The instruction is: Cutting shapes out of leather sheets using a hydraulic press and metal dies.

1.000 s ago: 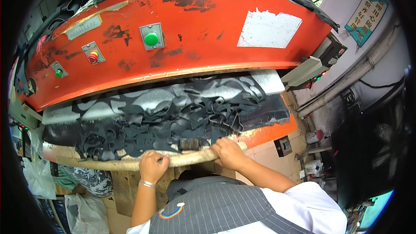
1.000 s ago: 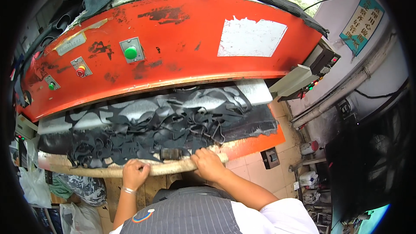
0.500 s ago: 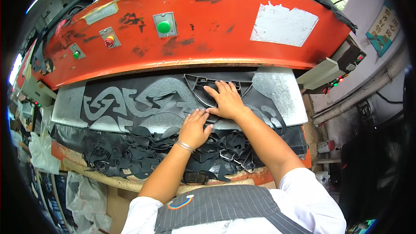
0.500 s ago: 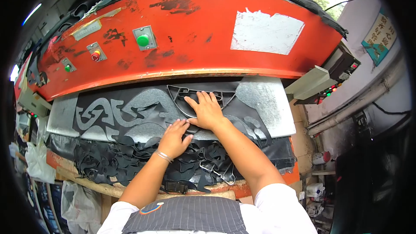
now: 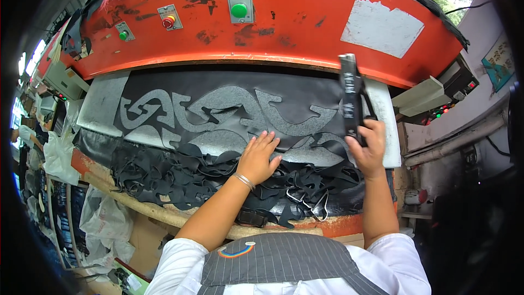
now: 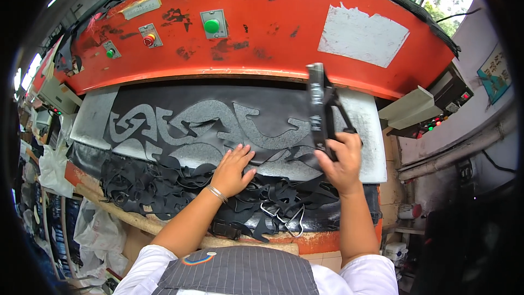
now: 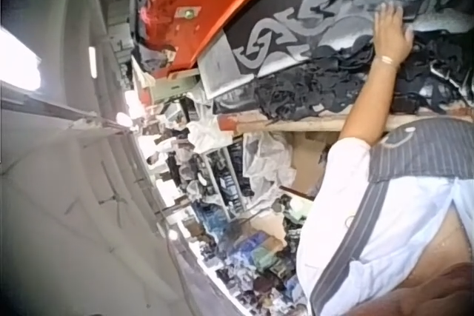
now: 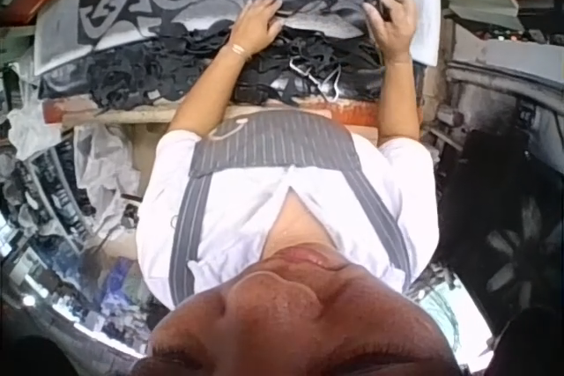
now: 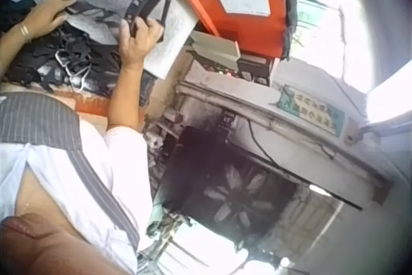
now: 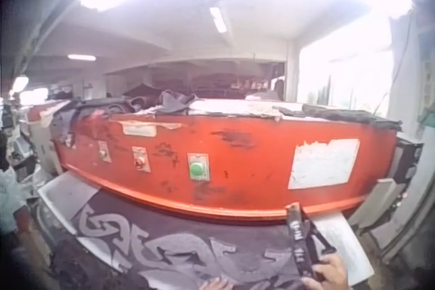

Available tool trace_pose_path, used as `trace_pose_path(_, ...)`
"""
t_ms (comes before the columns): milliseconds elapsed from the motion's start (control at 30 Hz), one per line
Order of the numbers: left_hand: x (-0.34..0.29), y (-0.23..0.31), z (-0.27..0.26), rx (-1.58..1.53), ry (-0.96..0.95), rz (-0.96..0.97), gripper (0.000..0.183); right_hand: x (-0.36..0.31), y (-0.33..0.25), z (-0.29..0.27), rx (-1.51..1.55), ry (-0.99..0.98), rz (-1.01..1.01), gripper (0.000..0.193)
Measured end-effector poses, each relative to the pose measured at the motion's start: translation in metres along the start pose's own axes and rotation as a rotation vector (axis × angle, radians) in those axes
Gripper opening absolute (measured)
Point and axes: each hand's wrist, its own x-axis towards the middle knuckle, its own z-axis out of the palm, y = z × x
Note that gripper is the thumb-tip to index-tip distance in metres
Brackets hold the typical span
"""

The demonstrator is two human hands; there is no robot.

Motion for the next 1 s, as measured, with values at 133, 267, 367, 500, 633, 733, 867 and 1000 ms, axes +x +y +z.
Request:
trace_pose_path(133, -0.013, 0.014, -0.021, -0.214, -0.123, -0.03, 0.052, -0.012, -0.038, -0.023, 0.041, 0.009, 0.088, 0.03)
trace_pose_path(267, -0.043, 0.021, -0.074, -0.842, -0.188, -0.065, 0.057, -0.004, -0.114, 0.021, 0.178, -0.151, -0.034, 0.034)
trace_pose_path(367, -0.092, -0.006, -0.113, -1.538, 0.121, -0.075, 0.067, 0.013, -0.198, 0.094, 0.424, -0.228, -0.146, 0.027)
trace_pose_path(500, -0.164, -0.051, -0.198, -1.569, 0.442, -0.23, 0.06, 0.024, -0.312, 0.174, 0.624, -0.268, -0.237, 0.039)
trace_pose_path(633, -0.231, -0.158, -0.287, -1.11, 0.69, -0.284, 0.035, 0.038, -0.396, 0.234, 0.621, -0.382, -0.359, 0.043)
trace_pose_path(733, -0.273, -0.256, -0.361, -0.841, 0.683, -0.49, 0.028, 0.042, -0.414, 0.264, 0.533, -0.543, -0.377, 0.038)
trace_pose_path(867, -0.318, -0.412, -0.411, 0.038, 0.548, -0.563, 0.046, 0.028, -0.411, 0.273, 0.313, -0.646, -0.232, 0.033)
trace_pose_path(1000, -0.338, -0.522, -0.423, 0.402, 0.291, -0.727, 0.054, 0.027, -0.383, 0.246, 0.088, -0.607, -0.037, 0.027)
